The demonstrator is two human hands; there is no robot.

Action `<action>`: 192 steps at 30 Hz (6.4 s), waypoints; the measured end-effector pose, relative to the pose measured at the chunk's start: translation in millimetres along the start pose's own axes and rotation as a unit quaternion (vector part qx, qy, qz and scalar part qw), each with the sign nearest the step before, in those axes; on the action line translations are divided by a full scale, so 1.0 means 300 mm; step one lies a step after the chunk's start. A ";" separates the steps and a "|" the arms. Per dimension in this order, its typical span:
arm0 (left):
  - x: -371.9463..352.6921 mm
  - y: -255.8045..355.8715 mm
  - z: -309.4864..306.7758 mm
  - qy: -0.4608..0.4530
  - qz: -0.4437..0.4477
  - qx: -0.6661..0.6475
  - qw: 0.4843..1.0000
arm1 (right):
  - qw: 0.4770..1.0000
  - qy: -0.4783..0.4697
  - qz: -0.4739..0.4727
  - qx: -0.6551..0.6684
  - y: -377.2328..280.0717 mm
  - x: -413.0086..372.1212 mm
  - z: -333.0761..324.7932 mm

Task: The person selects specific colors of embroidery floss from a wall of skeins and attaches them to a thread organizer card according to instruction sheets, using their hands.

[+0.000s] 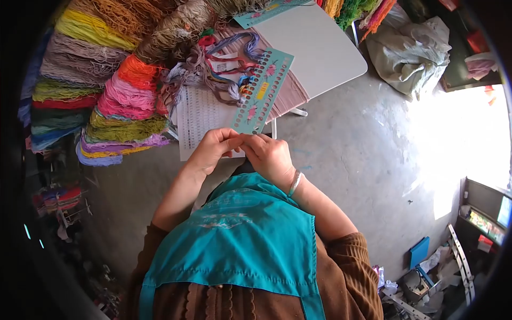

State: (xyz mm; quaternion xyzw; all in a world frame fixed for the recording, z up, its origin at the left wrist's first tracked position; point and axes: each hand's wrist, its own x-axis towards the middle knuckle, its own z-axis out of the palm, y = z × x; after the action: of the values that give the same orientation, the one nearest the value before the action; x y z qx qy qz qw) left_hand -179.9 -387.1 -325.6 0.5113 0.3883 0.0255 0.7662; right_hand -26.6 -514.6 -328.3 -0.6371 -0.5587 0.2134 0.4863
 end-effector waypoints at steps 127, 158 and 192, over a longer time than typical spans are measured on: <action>0.099 0.036 -0.188 -0.118 -0.064 -0.226 0.965 | 0.958 -0.119 0.222 -0.138 0.110 0.268 0.118; -0.030 -0.001 -0.464 -0.160 0.096 -0.651 0.736 | 0.939 -0.186 0.279 -0.077 0.078 0.299 0.075; 0.055 -0.025 -0.300 0.173 0.168 0.526 0.816 | 0.962 -0.082 0.171 0.196 0.177 0.208 0.084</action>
State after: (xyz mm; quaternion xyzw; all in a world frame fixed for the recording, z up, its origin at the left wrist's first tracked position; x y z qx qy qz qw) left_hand -227.1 -314.7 -356.8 0.8807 0.3768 0.0339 0.2850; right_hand -2.5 -442.5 -367.7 -0.5956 -0.4268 0.4497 0.5108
